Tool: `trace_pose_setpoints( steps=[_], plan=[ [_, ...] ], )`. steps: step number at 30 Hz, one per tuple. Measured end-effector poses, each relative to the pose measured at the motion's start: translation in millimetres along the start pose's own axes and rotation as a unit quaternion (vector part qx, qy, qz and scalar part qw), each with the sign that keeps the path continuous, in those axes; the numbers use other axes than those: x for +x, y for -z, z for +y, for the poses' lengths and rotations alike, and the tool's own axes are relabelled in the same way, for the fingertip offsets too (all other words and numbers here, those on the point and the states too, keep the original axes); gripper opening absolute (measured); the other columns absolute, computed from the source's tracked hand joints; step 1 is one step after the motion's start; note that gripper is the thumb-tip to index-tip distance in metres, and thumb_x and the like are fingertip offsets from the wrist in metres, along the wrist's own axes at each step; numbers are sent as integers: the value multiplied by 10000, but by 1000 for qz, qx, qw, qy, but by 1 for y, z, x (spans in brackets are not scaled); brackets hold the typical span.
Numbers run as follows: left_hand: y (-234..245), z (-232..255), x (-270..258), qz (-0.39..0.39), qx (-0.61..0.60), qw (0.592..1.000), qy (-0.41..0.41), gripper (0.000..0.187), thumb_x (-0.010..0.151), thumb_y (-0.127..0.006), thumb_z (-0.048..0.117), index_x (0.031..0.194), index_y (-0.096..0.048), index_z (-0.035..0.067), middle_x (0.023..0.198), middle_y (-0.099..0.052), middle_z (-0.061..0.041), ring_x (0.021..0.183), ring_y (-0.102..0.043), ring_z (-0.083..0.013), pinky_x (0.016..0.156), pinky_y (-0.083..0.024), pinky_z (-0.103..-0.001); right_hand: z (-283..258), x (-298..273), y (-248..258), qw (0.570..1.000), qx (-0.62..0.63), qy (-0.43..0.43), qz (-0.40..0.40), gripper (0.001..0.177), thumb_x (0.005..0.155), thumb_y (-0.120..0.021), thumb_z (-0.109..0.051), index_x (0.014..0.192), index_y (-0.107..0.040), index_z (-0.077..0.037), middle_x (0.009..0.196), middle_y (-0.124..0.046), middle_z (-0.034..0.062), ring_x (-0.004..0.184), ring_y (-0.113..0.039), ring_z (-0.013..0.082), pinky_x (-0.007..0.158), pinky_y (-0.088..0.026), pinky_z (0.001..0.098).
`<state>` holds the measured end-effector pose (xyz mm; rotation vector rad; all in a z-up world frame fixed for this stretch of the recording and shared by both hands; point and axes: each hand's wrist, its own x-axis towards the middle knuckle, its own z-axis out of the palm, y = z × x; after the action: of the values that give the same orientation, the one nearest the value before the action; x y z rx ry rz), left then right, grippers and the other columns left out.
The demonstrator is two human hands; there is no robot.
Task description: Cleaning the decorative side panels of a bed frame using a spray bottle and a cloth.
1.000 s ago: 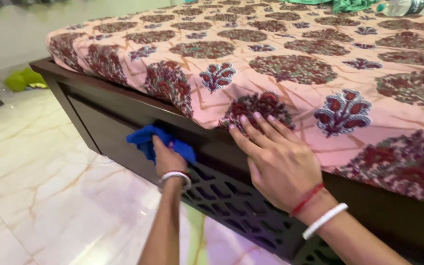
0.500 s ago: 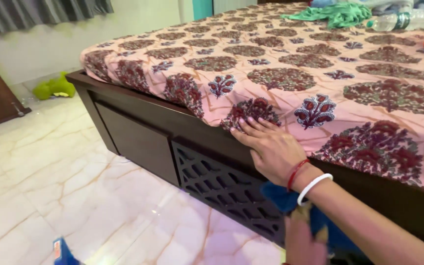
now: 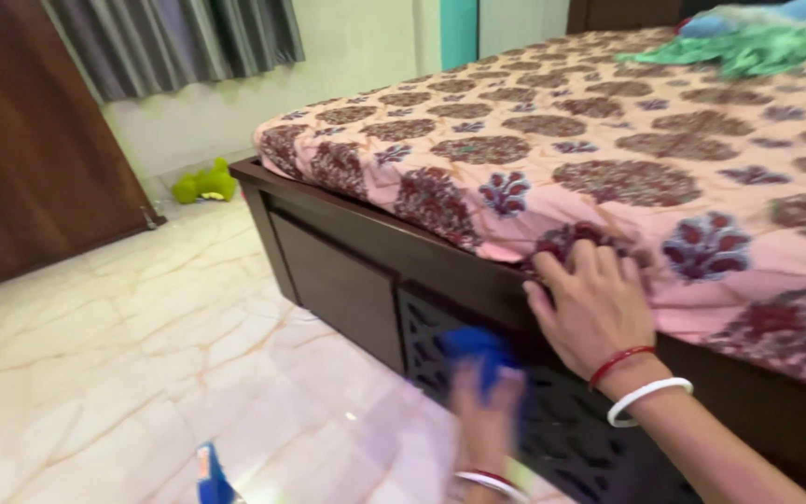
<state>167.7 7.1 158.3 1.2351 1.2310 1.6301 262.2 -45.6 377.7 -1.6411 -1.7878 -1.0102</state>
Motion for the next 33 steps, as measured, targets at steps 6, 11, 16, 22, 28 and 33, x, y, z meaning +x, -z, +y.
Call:
trace_pose_setpoints(
  steps=[6,11,16,22,28,33],
  plan=[
    [-30,49,-39,-113,261,929,-236,669,879,-752,318,1411,-530,-21,1485,-436,-323,1408,-345,-485,1150,-242,-582,-12,1,-16,996,-79,-45,18,294,907,-637,-470,1006,-688,-198,921,-559,92,906,-557,276,785,-420,428],
    [-11,14,67,15,322,912,-253,512,907,-647,288,1335,-590,13,1447,-540,-245,1362,-451,-459,1159,-310,-568,-11,-2,-31,995,-83,-33,40,288,919,-648,-461,987,-688,-184,928,-556,90,915,-558,284,786,-421,432],
    [26,8,176,92,303,922,-221,450,962,-605,280,1315,-566,3,1403,-565,-262,1259,-529,-478,1058,-402,-502,-24,3,-35,991,-127,-33,27,281,908,-655,-481,950,-691,-206,927,-563,76,897,-563,276,754,-421,430],
    [35,-13,209,88,179,978,-56,500,914,-630,283,1380,-551,119,1309,-631,-193,1171,-611,-401,1005,-474,-467,-18,0,-43,985,-164,-1,59,250,938,-664,-469,961,-688,-221,940,-556,41,904,-551,242,795,-423,394],
    [48,-74,205,20,-70,997,11,571,820,-644,135,1389,-595,125,1292,-702,-164,1174,-677,-318,1018,-504,-376,-15,-5,-54,981,-172,16,88,250,1006,-684,-443,948,-680,-199,932,-554,26,881,-536,220,790,-411,365],
    [55,-194,177,11,6,990,140,741,753,-557,51,1486,-508,153,1428,-621,-140,1298,-578,-276,1093,-416,-332,-19,-2,-60,973,-212,16,86,248,1011,-690,-448,965,-686,-204,901,-548,24,855,-532,219,772,-401,360]
  ],
)
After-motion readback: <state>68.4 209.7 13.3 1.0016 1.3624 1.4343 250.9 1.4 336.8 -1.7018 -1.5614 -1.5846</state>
